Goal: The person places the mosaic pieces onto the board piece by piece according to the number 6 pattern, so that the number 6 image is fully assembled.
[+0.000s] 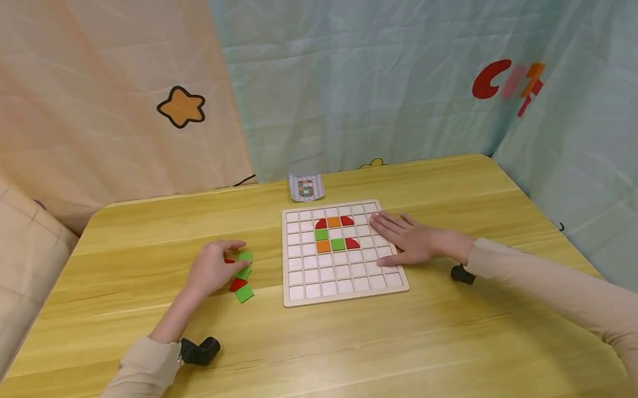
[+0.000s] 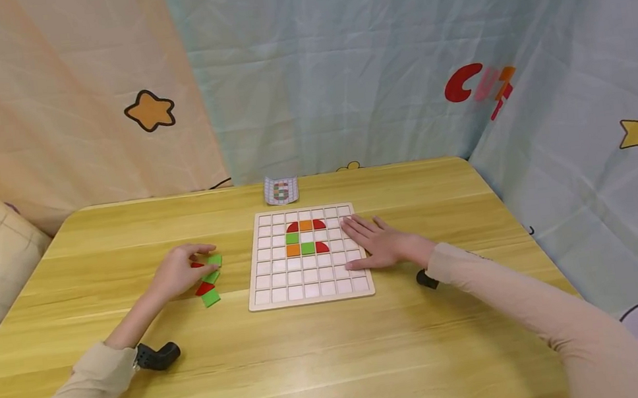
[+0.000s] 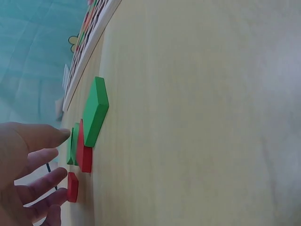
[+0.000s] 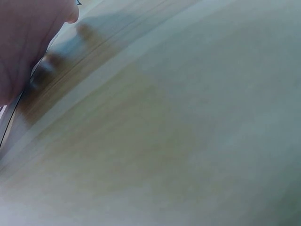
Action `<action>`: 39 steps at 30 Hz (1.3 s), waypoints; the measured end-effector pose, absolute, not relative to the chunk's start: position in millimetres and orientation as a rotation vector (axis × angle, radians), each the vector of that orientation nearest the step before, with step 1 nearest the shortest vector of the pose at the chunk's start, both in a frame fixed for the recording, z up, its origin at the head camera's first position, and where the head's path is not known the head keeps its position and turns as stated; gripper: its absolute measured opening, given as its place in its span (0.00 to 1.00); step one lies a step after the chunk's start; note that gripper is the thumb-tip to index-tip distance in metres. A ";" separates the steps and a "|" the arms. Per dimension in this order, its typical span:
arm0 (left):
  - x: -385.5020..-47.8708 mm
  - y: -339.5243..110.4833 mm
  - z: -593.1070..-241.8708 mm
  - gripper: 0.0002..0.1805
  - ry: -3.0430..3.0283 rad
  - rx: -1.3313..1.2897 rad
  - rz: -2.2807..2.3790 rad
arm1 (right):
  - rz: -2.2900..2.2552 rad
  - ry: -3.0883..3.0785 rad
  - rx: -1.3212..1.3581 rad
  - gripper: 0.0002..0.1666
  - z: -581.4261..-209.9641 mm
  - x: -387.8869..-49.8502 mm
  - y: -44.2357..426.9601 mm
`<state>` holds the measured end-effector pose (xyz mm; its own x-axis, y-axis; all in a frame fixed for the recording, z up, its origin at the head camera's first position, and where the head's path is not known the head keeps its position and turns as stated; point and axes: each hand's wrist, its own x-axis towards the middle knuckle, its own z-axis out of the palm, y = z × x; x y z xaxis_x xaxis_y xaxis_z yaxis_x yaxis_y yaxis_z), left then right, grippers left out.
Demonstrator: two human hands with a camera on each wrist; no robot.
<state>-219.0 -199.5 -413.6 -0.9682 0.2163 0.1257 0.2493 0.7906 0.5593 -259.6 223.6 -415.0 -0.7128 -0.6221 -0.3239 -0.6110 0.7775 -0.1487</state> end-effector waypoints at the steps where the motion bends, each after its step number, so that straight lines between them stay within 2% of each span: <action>1: -219.7 -200.0 -413.8 0.21 -2.926 -0.375 -0.917 | -0.049 2.612 -0.941 0.56 -414.0 -259.2 223.3; 12: -226.7 -198.4 -416.8 0.18 -2.936 -0.352 -0.865 | -0.037 2.618 -0.933 0.56 -418.1 -261.1 224.7; 39: -231.8 -196.8 -410.7 0.18 -3.022 -0.352 -0.782 | -0.067 2.603 -0.946 0.56 -412.8 -258.8 223.6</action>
<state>-231.8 -196.8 -410.7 -0.9749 0.2155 0.0564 0.2158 0.8510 0.4787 -258.8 223.6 -412.8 -0.7065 -0.6285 -0.3254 -0.6110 0.7737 -0.1678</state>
